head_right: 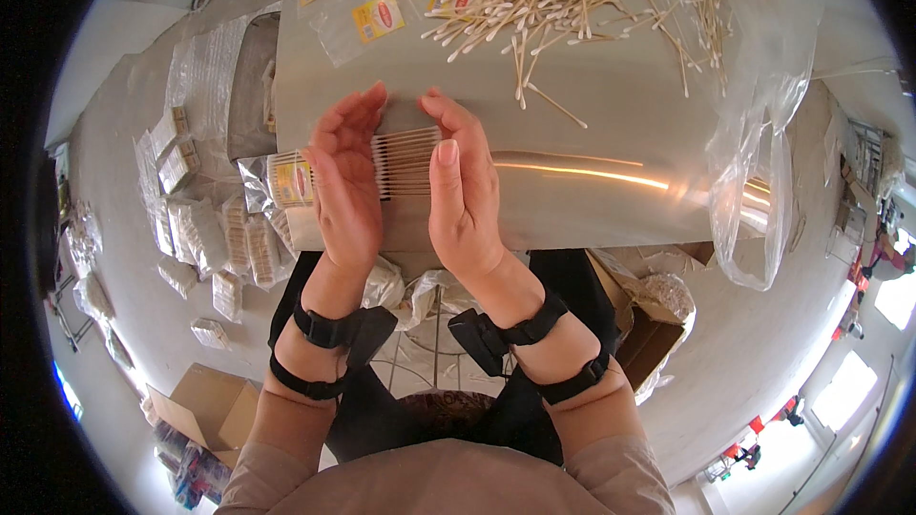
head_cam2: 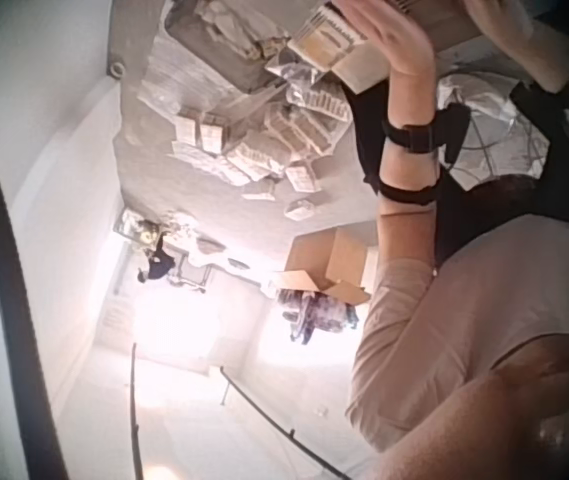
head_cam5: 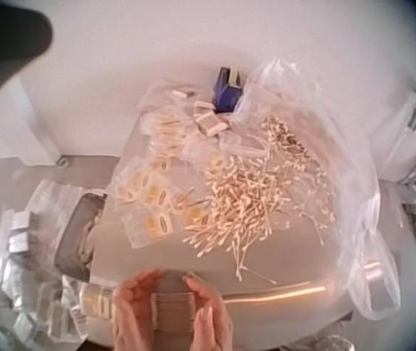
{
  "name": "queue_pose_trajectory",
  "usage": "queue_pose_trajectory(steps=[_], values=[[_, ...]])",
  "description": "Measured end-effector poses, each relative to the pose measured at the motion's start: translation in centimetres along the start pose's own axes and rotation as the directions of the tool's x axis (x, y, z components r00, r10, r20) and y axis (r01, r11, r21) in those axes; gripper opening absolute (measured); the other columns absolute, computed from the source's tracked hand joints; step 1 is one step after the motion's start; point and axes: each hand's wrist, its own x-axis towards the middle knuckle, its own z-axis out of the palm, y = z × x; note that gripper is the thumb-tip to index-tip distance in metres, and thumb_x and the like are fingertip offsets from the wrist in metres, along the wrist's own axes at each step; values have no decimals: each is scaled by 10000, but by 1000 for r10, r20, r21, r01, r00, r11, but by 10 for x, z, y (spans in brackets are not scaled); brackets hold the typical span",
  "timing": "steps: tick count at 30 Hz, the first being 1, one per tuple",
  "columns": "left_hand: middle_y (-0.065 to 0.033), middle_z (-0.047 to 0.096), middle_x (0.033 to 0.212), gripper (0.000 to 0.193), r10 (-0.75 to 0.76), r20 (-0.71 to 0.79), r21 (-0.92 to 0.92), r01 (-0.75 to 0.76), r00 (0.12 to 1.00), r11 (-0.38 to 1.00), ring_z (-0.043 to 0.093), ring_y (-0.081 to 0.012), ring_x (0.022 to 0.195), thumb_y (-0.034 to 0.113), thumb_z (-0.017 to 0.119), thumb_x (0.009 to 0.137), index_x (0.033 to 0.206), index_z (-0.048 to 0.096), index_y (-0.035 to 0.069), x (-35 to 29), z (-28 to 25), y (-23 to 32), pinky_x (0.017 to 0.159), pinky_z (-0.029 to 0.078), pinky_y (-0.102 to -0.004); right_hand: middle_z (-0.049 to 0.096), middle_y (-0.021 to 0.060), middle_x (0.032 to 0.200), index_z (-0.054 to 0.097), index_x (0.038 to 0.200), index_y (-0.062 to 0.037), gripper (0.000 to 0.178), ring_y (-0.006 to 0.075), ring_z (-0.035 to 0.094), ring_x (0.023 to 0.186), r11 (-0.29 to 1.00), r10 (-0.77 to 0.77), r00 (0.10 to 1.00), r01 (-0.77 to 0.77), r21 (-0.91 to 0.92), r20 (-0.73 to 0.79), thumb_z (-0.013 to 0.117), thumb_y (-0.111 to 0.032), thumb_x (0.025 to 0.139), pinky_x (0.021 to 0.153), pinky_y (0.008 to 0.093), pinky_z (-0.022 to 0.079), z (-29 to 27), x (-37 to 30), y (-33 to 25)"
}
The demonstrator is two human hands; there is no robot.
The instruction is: Packing a stack of cotton swabs into a small plastic bag and adding a label.
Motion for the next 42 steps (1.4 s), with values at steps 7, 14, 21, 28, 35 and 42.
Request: queue_pose_trajectory(steps=[7, 14, 21, 28, 35, 42], values=[[-213, 504, 1401, 685, 5, -2, 73, -5, 1000, 997, 452, -289, 1336, 559, 220, 1057, 1390, 410, -9, -1, 1, 3, 1173, 276, -430, 535, 168, 1337, 467, 1358, 45, 468, 237, 493, 1257, 988, 30, 998, -21, 156, -52, 334, -321, 1097, 1103, 355, 353, -5, 3, 6], [-213, 485, 1414, 681, 3, 0, 26, -3, 1000, 1000, 438, -283, 1339, 545, 255, 1062, 1391, 403, -33, 0, 0, 2, 1158, 284, -400, 542, 166, 1317, 467, 1347, 51, 469, 231, 491, 1260, 975, 85, 996, -87, 204, 20, 337, -324, 1097, 1099, 357, 361, -8, 7, -5], [-220, 485, 1418, 678, 11, 25, 23, -12, 1000, 1000, 450, -285, 1334, 536, 236, 1066, 1400, 391, -33, 1, -3, 1, 1158, 294, -405, 461, 177, 1423, 379, 1424, 18, 539, 260, 417, 1353, 991, 93, 990, -102, 90, 103, 267, -396, 1097, 1163, 394, 285, -15, 0, -4], [-229, 471, 1434, 667, -4, 32, -1, 4, 999, 1000, 442, -290, 1343, 524, 235, 1069, 1409, 383, -31, -1, -3, 2, 1159, 291, -407, 432, 183, 1453, 361, 1438, 25, 534, 258, 396, 1377, 998, 34, 997, -37, 49, 72, 263, -375, 1099, 1166, 380, 269, -3, -3, 1], [-222, 467, 1439, 664, -19, 20, 11, 18, 1000, 1000, 432, -290, 1354, 522, 245, 1069, 1413, 377, -31, -1, -4, 4, 1160, 287, -406, 432, 186, 1455, 369, 1433, 26, 527, 265, 384, 1393, 991, 35, 997, -44, 128, 72, 276, -371, 1098, 1180, 398, 253, -4, 0, 4], [-214, 416, 1490, 674, 71, 212, -73, -57, 975, 996, 373, -291, 1411, 526, 286, 1062, 1441, 346, -28, -3, 11, 5, 1185, 239, -405, 478, 180, 1406, 407, 1396, 36, 458, 249, 436, 1333, 978, -7, 999, 17, 208, -49, 301, -301, 1104, 1162, 381, 291, -16, 3, -8]])
